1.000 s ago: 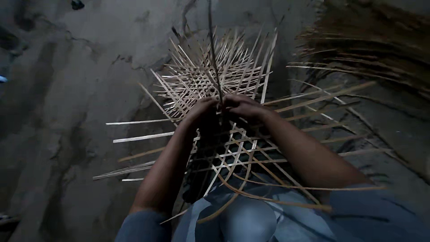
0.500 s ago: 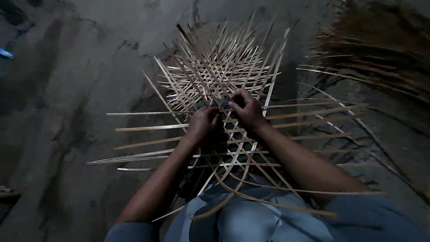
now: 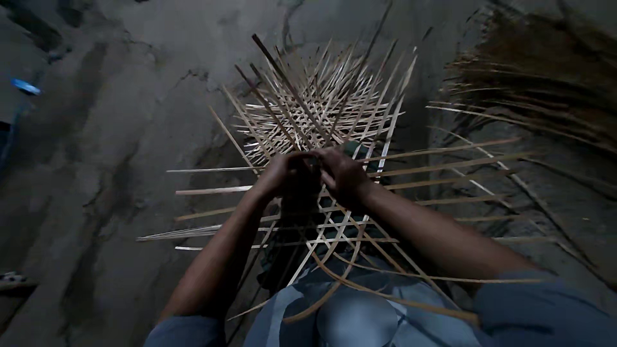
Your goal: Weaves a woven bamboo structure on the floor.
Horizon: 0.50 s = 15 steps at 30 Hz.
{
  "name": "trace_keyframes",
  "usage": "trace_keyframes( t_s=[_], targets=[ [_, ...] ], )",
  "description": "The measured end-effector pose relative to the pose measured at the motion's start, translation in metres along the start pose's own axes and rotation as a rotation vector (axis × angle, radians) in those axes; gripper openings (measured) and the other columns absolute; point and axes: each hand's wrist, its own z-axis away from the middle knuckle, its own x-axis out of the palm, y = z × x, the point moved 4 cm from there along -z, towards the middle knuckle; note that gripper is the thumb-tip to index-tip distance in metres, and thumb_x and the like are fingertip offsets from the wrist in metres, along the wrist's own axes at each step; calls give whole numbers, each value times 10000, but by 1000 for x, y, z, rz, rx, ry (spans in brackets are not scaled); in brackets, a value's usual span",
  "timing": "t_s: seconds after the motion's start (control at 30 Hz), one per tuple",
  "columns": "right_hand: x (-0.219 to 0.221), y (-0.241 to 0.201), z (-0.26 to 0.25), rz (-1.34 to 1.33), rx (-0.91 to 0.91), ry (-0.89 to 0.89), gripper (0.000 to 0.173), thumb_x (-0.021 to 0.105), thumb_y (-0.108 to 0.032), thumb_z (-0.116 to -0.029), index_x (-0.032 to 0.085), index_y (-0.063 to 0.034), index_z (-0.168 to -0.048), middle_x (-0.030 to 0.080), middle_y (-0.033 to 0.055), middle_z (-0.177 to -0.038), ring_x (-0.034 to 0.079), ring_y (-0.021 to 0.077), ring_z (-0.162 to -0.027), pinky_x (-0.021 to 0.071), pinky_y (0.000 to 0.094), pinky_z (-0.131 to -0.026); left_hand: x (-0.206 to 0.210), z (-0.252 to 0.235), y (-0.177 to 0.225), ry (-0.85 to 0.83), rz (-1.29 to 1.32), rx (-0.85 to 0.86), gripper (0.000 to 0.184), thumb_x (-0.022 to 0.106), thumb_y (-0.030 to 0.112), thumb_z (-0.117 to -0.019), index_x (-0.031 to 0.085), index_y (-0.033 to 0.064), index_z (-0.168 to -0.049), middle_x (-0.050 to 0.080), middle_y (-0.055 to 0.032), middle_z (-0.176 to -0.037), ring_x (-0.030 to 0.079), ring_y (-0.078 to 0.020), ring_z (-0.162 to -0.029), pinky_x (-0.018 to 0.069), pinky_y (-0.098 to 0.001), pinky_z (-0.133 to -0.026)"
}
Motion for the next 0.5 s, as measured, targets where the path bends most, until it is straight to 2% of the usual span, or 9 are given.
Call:
trace_keyframes(
  t_s=[0.03,0.1,0.2,0.27,0.33,0.37,0.4,0.43,0.5],
  targets=[
    [2,-5,-1,37,-33,-66,564,630,-85,-950,509,-95,-1501,625,155,-1375,646,281,-1226,552,461,-1023,-7,0,-3,75,147,2,387,475,24,-1030,627,140,-1367,738,-95,-1086,719,-204,-911,599,-442,-835],
    [4,-13,-9,45,32,-165,554,606,-71,-974,496,-103,-1517,641,153,-1361,666,293,-1195,558,489,-999,-10,-5,-15,240,566,-14,306,387,81,-1080,555,71,-1335,702,-86,-1006,702,-155,-814,606,-344,-764],
    [5,-15,-35,-83,345,-366,416,522,-171,-1047,556,-119,-1459,636,171,-1325,652,333,-1174,526,552,-990,1,-24,-39,413,902,-189,290,419,76,-1070,461,61,-1357,654,-67,-888,655,-139,-691,570,-300,-640],
    [1,-16,-50,-191,462,-442,367,596,-147,-1016,591,-99,-1380,662,194,-1218,671,348,-1078,537,572,-940,8,-32,-46,384,725,-275,342,414,84,-1079,408,34,-1418,620,-79,-908,612,-131,-661,548,-297,-610],
    [-4,-10,-57,-292,439,-486,361,645,-113,-998,576,-111,-1352,682,188,-1097,691,324,-946,560,554,-868,6,-40,-46,226,389,-232,345,469,140,-1072,504,-8,-1382,671,-162,-1038,666,-219,-816,574,-419,-760],
    [-5,-6,-57,-334,405,-494,370,649,-100,-996,567,-112,-1357,684,182,-1075,689,314,-929,556,546,-863,4,-41,-40,125,302,-201,327,498,188,-1074,587,7,-1332,688,-179,-1093,676,-258,-924,552,-486,-856],
    [-5,-1,-56,-361,365,-484,367,647,-94,-996,568,-112,-1354,689,164,-1066,690,293,-928,559,532,-870,2,-40,-35,33,289,-174,316,509,220,-1078,626,36,-1307,692,-167,-1121,671,-256,-978,538,-499,-898],
    [-3,5,-54,-380,327,-461,359,645,-85,-991,572,-116,-1341,700,144,-1066,697,271,-934,567,519,-877,1,-37,-36,-32,338,-134,306,511,231,-1078,625,74,-1314,693,-132,-1129,667,-219,-973,548,-458,-884],
    [0,12,-50,-392,296,-423,356,637,-67,-986,581,-126,-1333,706,123,-1058,701,254,-937,575,509,-881,1,-28,-51,-73,502,-28,258,523,239,-1073,607,132,-1292,701,-78,-1080,670,-165,-870,572,-377,-764]
  ],
)
